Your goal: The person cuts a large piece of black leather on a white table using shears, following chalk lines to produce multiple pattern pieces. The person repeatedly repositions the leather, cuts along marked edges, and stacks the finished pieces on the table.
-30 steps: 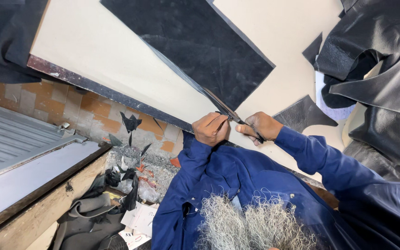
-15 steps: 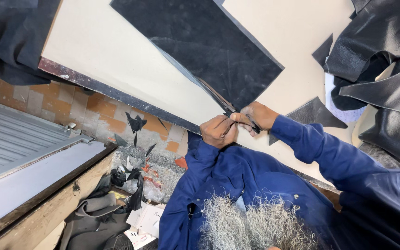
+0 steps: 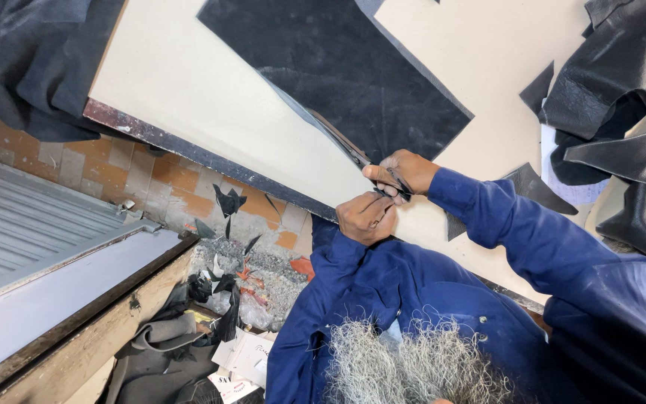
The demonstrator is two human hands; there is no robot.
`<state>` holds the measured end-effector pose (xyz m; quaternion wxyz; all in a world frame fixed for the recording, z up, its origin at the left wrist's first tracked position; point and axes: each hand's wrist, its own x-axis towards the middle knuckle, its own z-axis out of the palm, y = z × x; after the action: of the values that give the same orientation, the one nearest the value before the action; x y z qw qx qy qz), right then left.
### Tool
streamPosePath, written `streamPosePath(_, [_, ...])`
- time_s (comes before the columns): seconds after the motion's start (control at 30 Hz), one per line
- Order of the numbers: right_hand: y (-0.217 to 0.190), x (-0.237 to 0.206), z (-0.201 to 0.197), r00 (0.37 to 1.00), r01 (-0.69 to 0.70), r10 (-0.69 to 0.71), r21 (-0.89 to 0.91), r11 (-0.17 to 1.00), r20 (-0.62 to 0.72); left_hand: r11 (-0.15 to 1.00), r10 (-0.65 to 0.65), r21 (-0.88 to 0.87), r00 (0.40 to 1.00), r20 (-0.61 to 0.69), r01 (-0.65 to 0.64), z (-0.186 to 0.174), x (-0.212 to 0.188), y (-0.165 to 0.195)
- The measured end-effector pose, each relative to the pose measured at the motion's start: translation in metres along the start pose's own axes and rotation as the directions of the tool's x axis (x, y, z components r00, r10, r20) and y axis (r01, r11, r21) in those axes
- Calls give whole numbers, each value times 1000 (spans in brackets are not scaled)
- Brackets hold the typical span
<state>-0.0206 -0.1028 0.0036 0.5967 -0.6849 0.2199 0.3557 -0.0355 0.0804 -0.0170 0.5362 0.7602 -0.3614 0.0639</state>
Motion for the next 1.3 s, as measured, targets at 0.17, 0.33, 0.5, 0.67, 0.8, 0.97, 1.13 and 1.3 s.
streamPosePath(0.17, [-11, -3, -1, 998, -5, -1, -100, 995, -62, 1000, -9, -5, 1000, -17, 9, -1, 1, 1])
streamPosePath(0.33, [-32, 21, -3, 995, -96, 95, 21, 995, 15, 999, 35, 29, 999, -23, -35, 0, 3, 0])
streamPosePath(0.5, [-42, 39, -2, 997, -75, 75, 17, 997, 21, 999, 46, 24, 998, -40, -45, -1, 3, -3])
streamPosePath(0.67, [-42, 32, 5, 998, -38, 38, 3, 999, -41, 999, 38, 29, 999, -35, -37, -6, 4, 0])
streamPosePath(0.8, [-49, 32, 8, 997, -20, 8, -144, 989, -80, 998, 55, 28, 997, -51, -54, -6, 7, 5])
streamPosePath(0.97, [-67, 54, 7, 999, -34, 34, 45, 998, -9, 996, 77, 41, 996, -42, -76, -4, 7, 5])
streamPosePath(1.13, [-75, 66, 9, 999, -22, 21, -11, 1000, -32, 997, 72, 25, 996, -45, -71, -7, 7, 3])
streamPosePath(1.3, [-81, 57, 13, 997, -3, -2, -63, 998, -73, 997, 70, 34, 997, -42, -69, -10, 9, 6])
